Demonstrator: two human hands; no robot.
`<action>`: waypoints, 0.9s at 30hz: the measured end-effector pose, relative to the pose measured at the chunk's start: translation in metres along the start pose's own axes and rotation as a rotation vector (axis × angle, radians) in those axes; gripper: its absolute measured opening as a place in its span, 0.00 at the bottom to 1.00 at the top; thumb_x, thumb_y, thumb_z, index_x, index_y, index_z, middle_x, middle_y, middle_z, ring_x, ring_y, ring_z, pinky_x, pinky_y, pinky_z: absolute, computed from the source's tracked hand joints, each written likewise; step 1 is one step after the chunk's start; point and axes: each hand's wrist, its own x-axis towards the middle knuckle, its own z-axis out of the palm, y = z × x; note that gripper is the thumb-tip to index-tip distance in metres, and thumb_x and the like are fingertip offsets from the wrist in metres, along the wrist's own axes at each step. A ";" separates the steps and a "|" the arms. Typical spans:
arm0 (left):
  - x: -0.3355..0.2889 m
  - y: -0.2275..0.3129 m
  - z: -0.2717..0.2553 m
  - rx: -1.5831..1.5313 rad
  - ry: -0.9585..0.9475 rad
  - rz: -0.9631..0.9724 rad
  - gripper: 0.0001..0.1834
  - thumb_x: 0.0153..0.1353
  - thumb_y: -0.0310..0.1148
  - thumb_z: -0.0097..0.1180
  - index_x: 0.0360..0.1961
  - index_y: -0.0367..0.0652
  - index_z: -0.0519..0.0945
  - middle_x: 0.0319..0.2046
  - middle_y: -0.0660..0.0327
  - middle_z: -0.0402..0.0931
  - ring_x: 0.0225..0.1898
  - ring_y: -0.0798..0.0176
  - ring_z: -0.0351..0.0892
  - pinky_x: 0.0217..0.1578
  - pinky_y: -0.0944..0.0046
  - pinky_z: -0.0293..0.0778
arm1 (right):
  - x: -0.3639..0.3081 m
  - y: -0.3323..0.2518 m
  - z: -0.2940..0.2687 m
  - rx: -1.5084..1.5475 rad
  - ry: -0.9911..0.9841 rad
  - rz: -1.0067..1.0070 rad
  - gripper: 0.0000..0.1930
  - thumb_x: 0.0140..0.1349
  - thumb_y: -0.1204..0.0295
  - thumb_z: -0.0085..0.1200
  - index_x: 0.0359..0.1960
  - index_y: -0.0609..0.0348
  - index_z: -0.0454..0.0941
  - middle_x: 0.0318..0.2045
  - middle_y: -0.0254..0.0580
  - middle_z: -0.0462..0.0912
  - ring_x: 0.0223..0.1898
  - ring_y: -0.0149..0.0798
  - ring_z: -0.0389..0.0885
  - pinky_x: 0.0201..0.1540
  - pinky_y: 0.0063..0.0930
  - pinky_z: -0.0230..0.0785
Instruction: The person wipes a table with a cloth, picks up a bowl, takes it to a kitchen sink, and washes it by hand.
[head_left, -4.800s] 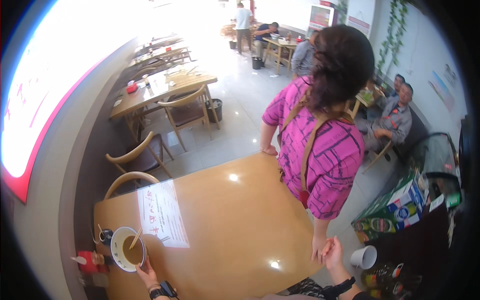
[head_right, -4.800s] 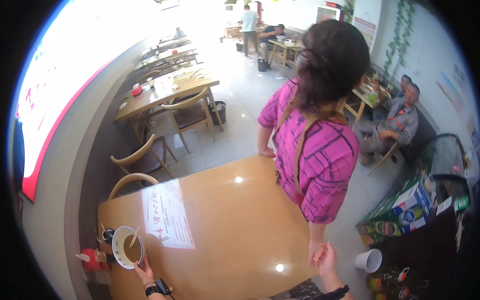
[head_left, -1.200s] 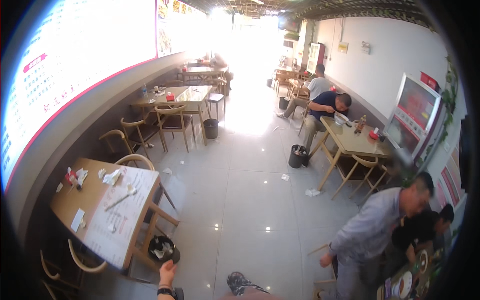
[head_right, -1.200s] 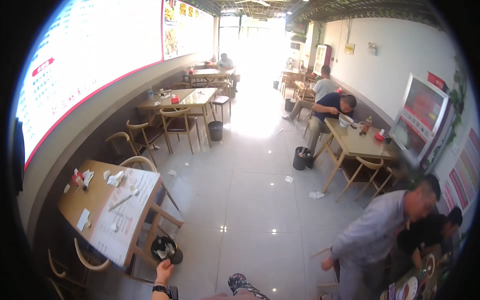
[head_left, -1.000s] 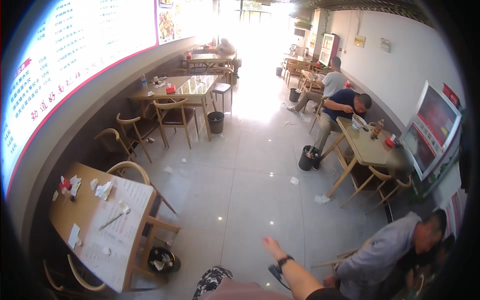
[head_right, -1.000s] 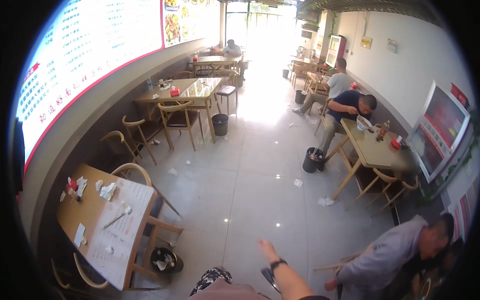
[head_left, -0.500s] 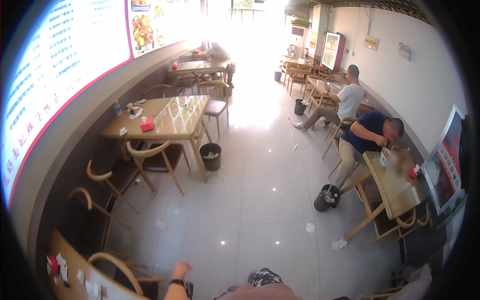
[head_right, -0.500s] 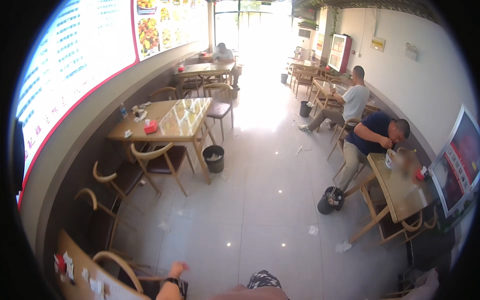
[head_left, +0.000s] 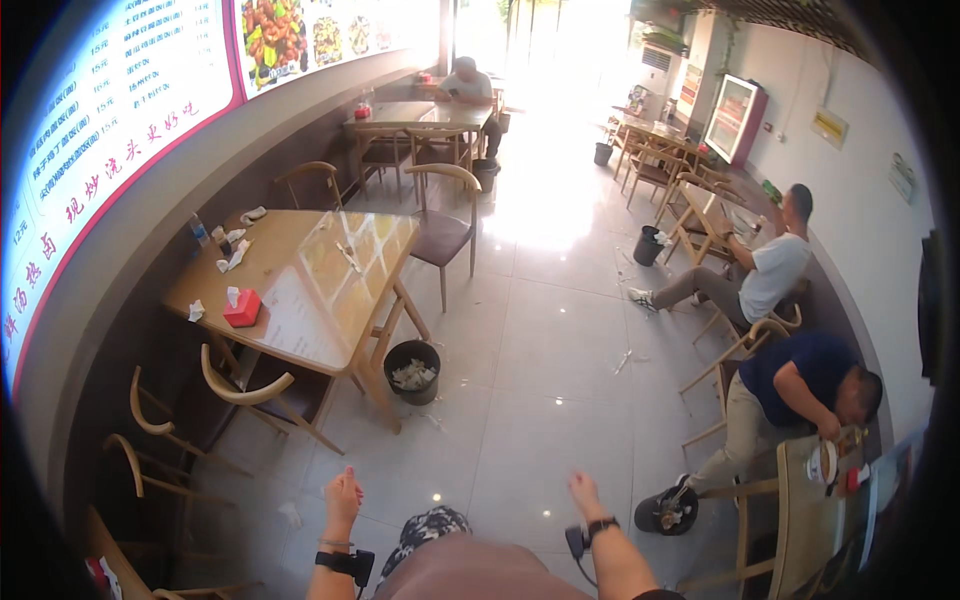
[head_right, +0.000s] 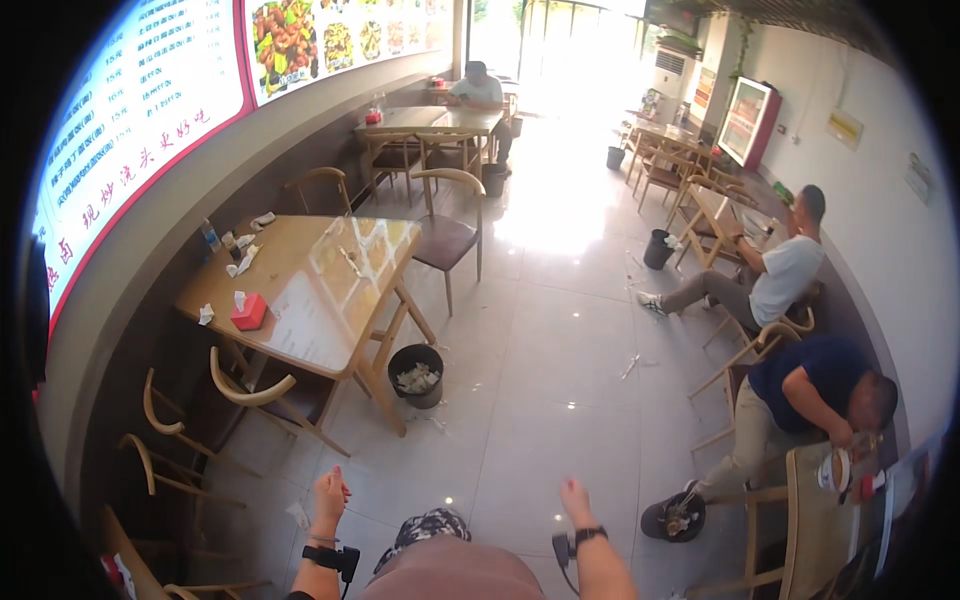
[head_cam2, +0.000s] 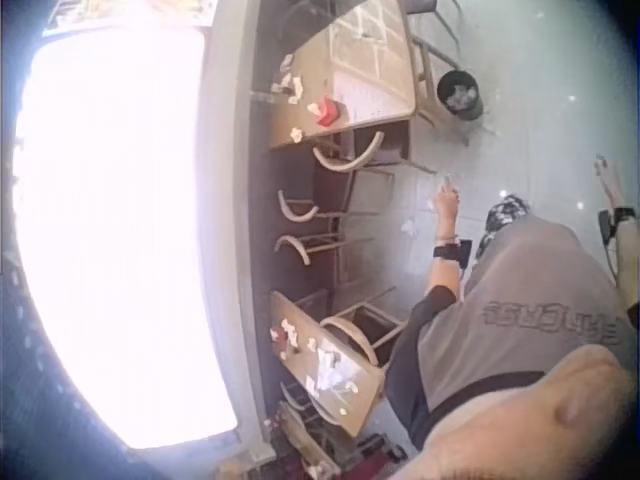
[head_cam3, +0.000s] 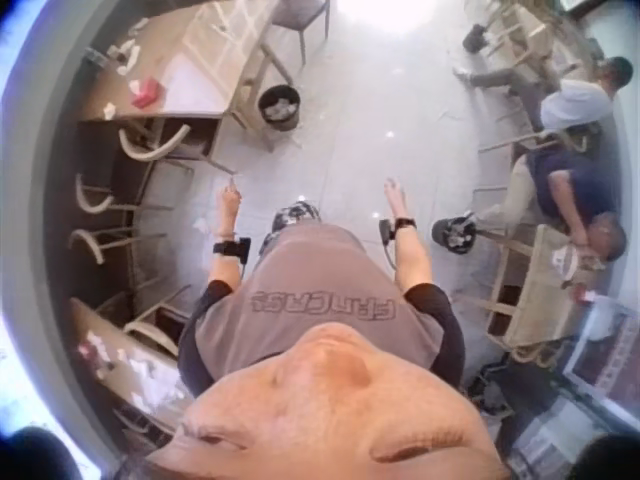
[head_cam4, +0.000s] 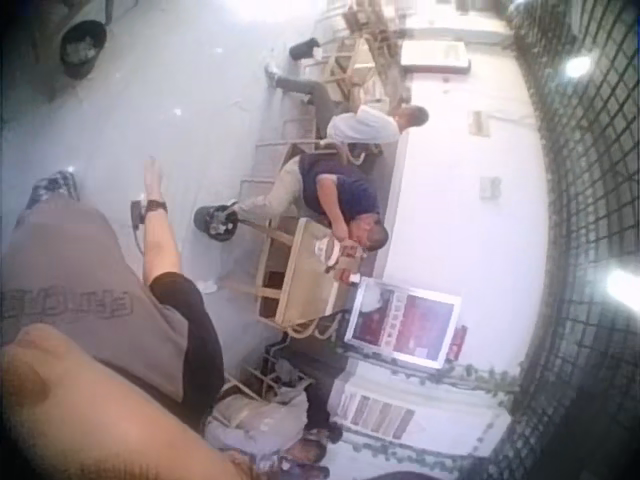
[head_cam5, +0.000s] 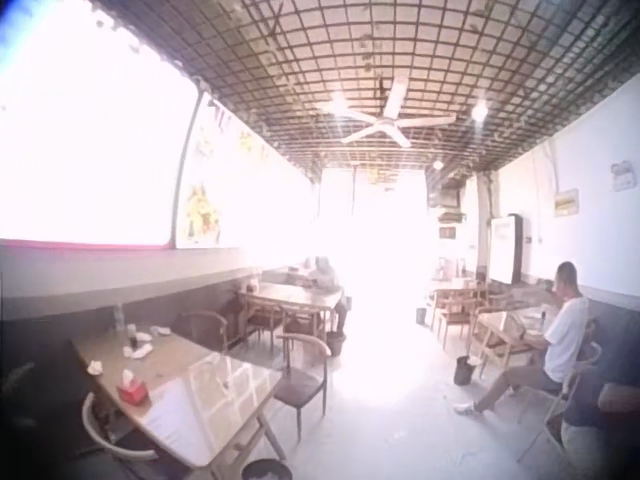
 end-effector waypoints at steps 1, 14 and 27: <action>0.023 -0.001 0.013 -0.007 -0.002 -0.018 0.17 0.60 0.38 0.46 0.19 0.38 0.74 0.08 0.66 0.65 0.10 0.73 0.63 0.12 0.73 0.60 | 0.062 -0.074 -0.011 0.118 0.032 -0.168 0.15 0.57 0.65 0.45 0.41 0.63 0.73 0.28 0.39 0.78 0.31 0.32 0.75 0.35 0.24 0.67; 0.495 0.015 0.170 0.214 0.491 -0.078 0.19 0.45 0.31 0.56 0.39 0.36 0.71 0.33 0.52 0.70 0.37 0.53 0.70 0.39 0.58 0.67 | 0.374 -0.114 -0.065 0.199 -0.245 0.380 0.12 0.58 0.65 0.44 0.39 0.56 0.72 0.27 0.39 0.80 0.22 0.32 0.78 0.18 0.20 0.62; 0.597 0.046 0.242 0.660 0.978 -0.483 0.09 0.57 0.27 0.42 0.37 0.33 0.67 0.30 0.47 0.70 0.35 0.48 0.70 0.37 0.54 0.66 | 0.885 -0.192 -0.020 -0.184 -0.519 0.294 0.16 0.55 0.65 0.45 0.44 0.58 0.69 0.26 0.42 0.79 0.22 0.35 0.77 0.20 0.27 0.66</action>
